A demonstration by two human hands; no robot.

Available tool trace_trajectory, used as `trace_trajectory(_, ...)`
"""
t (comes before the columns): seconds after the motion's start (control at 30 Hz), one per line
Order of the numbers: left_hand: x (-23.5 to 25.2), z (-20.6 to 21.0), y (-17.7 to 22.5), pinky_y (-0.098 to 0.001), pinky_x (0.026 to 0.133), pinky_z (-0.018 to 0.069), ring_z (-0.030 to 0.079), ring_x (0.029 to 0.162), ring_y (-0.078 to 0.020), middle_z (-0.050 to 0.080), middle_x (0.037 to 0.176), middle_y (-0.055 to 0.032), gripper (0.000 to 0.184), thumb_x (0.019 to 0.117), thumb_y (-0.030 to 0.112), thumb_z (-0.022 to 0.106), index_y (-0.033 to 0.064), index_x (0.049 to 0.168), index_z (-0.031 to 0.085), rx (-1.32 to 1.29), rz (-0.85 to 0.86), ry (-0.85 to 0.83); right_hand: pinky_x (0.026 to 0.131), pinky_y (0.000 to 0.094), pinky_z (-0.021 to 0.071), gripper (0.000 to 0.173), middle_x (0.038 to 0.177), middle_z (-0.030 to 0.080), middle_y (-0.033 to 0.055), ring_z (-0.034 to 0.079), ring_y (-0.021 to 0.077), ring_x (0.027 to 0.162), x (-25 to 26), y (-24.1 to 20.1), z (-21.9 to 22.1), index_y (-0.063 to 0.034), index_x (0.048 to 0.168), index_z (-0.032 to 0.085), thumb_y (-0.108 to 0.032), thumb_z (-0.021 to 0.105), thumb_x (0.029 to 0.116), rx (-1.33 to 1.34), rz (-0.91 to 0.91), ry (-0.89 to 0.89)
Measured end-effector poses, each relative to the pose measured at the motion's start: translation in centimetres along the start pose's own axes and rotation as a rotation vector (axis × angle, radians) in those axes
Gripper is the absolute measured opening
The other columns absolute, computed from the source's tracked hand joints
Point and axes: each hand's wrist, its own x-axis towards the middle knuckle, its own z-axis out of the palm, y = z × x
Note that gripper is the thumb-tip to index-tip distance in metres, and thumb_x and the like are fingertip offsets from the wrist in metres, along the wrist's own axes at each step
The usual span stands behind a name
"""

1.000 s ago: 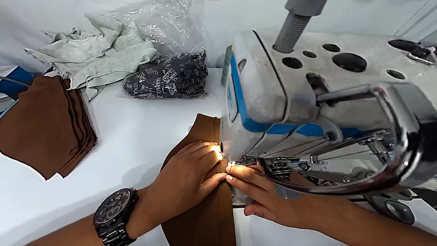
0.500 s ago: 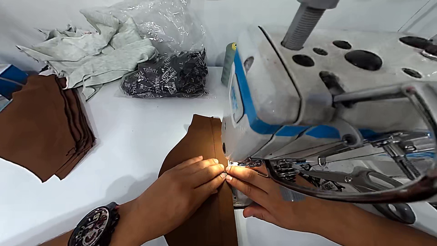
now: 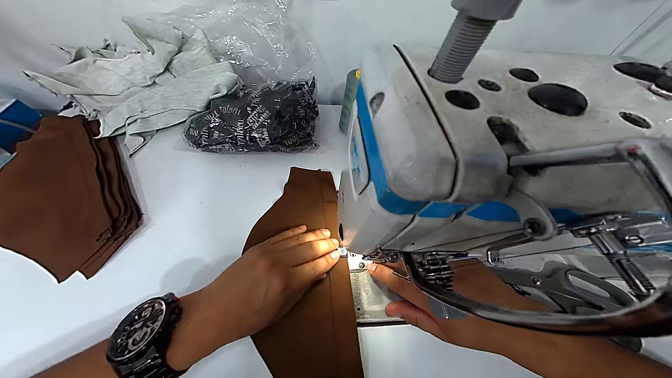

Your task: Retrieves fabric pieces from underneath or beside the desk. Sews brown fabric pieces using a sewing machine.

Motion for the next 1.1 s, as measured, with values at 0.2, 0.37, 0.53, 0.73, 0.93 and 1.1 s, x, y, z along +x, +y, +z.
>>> trace_trajectory(0.2,1.0,0.8,0.5,-0.0284,0.109,0.0471,0.064,0.122,-0.0122,0.073,0.116,-0.0013,0.03,0.1082,0.022,0.047,0.015,0.117,0.075,0.018,0.039,0.065,0.084,0.0365,0.0574,0.037,0.118,0.073,0.0049,0.071,0.0206,0.107,1.1,-0.3,-2.0,-0.0162,0.124,0.069,-0.038,0.043,0.1086,0.068,0.081,-0.101)
trace_trajectory(0.37,1.5,0.9,0.9,-0.0272,0.108,0.0478,0.065,0.119,-0.0135,0.072,0.111,-0.0019,0.029,0.1073,0.02,0.048,0.0154,0.116,0.076,0.034,0.031,0.059,0.084,0.0361,0.0566,0.036,0.123,0.072,0.0046,0.071,0.0209,0.108,1.3,-0.4,-1.6,-0.0153,0.129,0.068,-0.03,0.042,0.1089,0.103,0.075,-0.104)
trace_trajectory(0.53,1.6,1.0,1.0,-0.025,0.106,0.0485,0.065,0.114,-0.0126,0.072,0.106,-0.0005,0.029,0.1064,0.02,0.049,0.0169,0.117,0.076,0.031,0.026,0.048,0.091,0.033,0.0552,0.041,0.126,0.07,0.0013,0.068,0.0162,0.114,0.9,0.0,0.0,-0.018,0.136,0.065,-0.034,0.036,0.1105,0.122,0.041,-0.149)
trace_trajectory(0.73,1.6,1.1,1.0,-0.0299,0.11,0.0489,0.065,0.12,-0.0158,0.073,0.113,-0.0026,0.03,0.1077,0.021,0.048,0.0166,0.122,0.074,-0.012,0.003,0.006,0.087,0.0346,0.0561,0.039,0.125,0.072,0.004,0.07,0.0194,0.11,1.4,-0.2,-0.7,-0.0146,0.134,0.066,-0.03,0.039,0.1102,0.12,0.05,-0.157)
trace_trajectory(0.93,1.6,1.2,1.2,-0.0258,0.103,0.0506,0.067,0.113,-0.0136,0.073,0.108,-0.001,0.029,0.1061,0.021,0.049,0.0204,0.118,0.075,0.014,0.004,0.054,0.084,0.0276,0.0555,0.038,0.114,0.073,-0.0006,0.069,0.0132,0.103,0.5,0.1,1.0,-0.0179,0.127,0.07,-0.033,0.04,0.1094,0.038,0.011,-0.028)
trace_trajectory(1.1,1.6,1.1,1.2,-0.0313,0.108,0.0499,0.066,0.119,-0.0177,0.072,0.115,-0.0045,0.031,0.1071,0.02,0.048,0.0184,0.122,0.075,-0.025,-0.015,0.0,0.087,0.0357,0.0556,0.037,0.125,0.071,0.0066,0.069,0.022,0.111,1.9,-0.5,-1.4,-0.0131,0.132,0.066,-0.029,0.04,0.1106,0.156,0.066,-0.191)
